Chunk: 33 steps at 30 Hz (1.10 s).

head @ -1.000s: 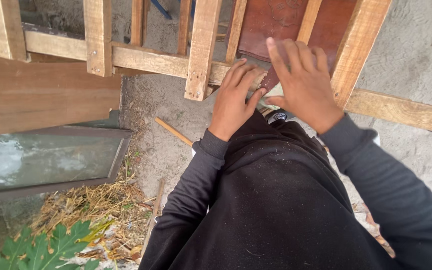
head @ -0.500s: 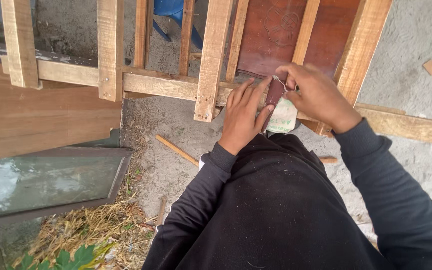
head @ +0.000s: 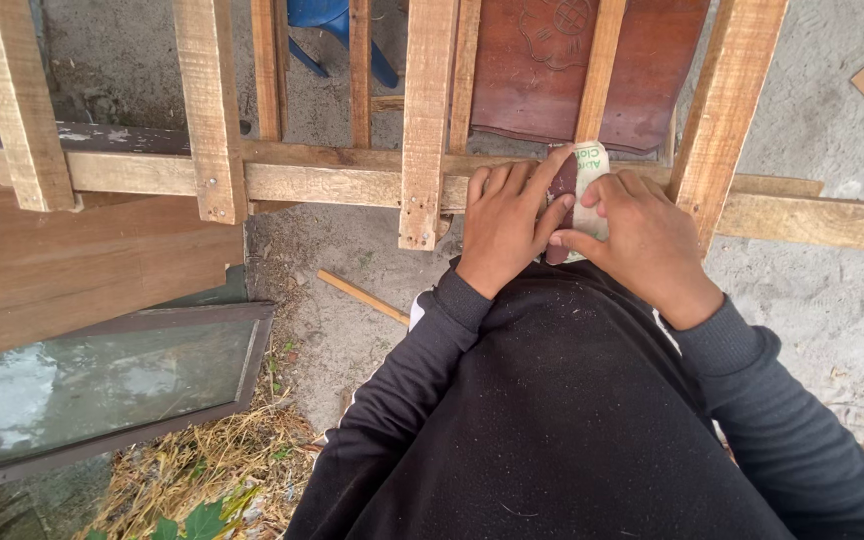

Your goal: The person sands the surfaces and edges of a wooden frame by hand using a piece of sandpaper, moving it back and forth over the wood.

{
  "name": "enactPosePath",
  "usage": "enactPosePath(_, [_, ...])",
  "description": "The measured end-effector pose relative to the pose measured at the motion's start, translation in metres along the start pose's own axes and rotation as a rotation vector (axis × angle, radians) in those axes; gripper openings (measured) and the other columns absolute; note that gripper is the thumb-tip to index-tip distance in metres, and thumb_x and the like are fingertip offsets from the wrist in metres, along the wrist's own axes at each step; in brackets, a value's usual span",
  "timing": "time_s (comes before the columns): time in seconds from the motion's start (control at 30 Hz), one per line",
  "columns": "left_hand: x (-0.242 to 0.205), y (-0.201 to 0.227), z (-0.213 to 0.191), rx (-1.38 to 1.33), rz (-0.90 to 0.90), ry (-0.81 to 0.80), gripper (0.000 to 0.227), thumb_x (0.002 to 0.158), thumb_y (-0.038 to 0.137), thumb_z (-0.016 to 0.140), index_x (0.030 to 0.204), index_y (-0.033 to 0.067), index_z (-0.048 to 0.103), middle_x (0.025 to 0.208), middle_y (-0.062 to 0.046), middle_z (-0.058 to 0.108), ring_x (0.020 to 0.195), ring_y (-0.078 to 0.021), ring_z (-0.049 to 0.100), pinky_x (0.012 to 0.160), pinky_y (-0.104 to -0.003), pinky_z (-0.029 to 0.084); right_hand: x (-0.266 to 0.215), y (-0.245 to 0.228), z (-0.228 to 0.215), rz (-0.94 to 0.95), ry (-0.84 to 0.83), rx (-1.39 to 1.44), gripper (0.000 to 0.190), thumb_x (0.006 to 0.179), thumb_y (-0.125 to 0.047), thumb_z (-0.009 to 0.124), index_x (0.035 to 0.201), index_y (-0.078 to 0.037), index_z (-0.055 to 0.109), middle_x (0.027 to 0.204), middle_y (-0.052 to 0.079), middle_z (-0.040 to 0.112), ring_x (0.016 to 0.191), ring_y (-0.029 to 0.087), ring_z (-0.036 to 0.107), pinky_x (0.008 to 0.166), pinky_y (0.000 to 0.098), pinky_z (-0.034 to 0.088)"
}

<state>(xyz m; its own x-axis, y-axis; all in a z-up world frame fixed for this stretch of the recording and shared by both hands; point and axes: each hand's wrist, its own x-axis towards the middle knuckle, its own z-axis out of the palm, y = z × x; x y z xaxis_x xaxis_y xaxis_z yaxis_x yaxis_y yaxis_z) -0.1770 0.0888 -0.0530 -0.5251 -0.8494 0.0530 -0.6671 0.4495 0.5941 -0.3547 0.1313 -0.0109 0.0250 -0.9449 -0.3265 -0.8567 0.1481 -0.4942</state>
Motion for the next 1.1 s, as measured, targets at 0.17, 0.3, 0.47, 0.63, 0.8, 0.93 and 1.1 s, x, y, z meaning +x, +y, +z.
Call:
enactPosePath(0.17, [0.011,0.002,0.005,0.069,-0.048,-0.076,0.067,0.098,0.05,0.065,0.155,0.0213,0.044,0.105,-0.004,0.069,0.1,-0.0206,0.058,0.095,-0.04,0.036,-0.004,0.001,0.001,-0.018,0.049,-0.054,0.05,0.081,-0.035,0.085,0.113,-0.007,0.059,0.109,0.012,0.064,0.101,0.031,0.067,0.076,0.0408,0.055])
enactPosePath(0.3, [0.018,0.005,0.011,0.113,-0.084,-0.102,0.077,0.094,0.056,0.066,0.157,0.0188,0.039,0.1,-0.005,0.067,0.101,-0.0222,0.058,0.094,-0.043,0.035,-0.005,-0.002,-0.004,-0.073,0.095,-0.176,0.082,0.072,-0.034,0.086,0.14,-0.004,0.051,0.125,0.02,0.059,0.117,0.035,0.059,0.093,0.0455,0.05])
enactPosePath(0.47, [0.02,0.005,0.009,0.011,-0.053,0.014,0.089,0.092,0.047,0.067,0.16,0.0104,0.023,0.127,-0.018,0.057,0.129,-0.0348,0.047,0.107,-0.052,0.034,0.008,0.005,0.005,-0.25,0.1,-0.245,0.109,0.062,-0.046,0.084,0.153,-0.004,0.042,0.152,0.023,0.05,0.137,0.037,0.048,0.11,0.0542,0.037])
enactPosePath(0.63, [0.003,0.001,-0.032,-0.322,0.014,0.017,0.065,0.104,0.023,0.052,0.163,0.0148,0.025,0.164,-0.018,0.037,0.159,-0.0347,0.024,0.138,-0.055,0.022,0.016,0.01,0.02,-0.214,0.055,-0.234,0.089,0.081,-0.031,0.082,0.157,-0.004,0.044,0.153,0.015,0.056,0.143,0.029,0.051,0.115,0.0508,0.039])
enactPosePath(0.8, [-0.008,-0.022,-0.079,-0.047,-0.029,0.044,0.042,0.105,0.019,0.056,0.147,0.0202,0.059,0.163,-0.004,0.043,0.161,-0.0289,0.026,0.135,-0.058,0.016,0.017,0.006,0.023,-0.206,0.026,-0.331,0.09,0.07,-0.04,0.086,0.146,-0.005,0.051,0.141,0.013,0.062,0.133,0.026,0.057,0.11,0.0514,0.041])
enactPosePath(0.93, [0.005,-0.052,-0.085,0.034,0.025,-0.005,0.035,0.104,0.02,0.058,0.139,0.0173,0.065,0.166,-0.008,0.035,0.16,-0.0303,0.021,0.131,-0.062,0.013,0.025,0.004,0.025,-0.265,0.036,-0.387,0.073,0.077,-0.04,0.085,0.135,-0.006,0.058,0.122,0.011,0.069,0.117,0.025,0.067,0.11,0.0507,0.046])
enactPosePath(1.1, [0.006,-0.055,-0.074,0.115,0.025,-0.006,0.034,0.105,0.011,0.056,0.138,0.0164,0.066,0.17,-0.003,0.033,0.163,-0.0282,0.017,0.135,-0.056,0.017,0.042,-0.007,0.03,-0.329,-0.05,-0.368,0.057,0.079,-0.038,0.084,0.117,-0.002,0.06,0.11,0.013,0.071,0.102,0.026,0.072,0.102,0.0427,0.052])
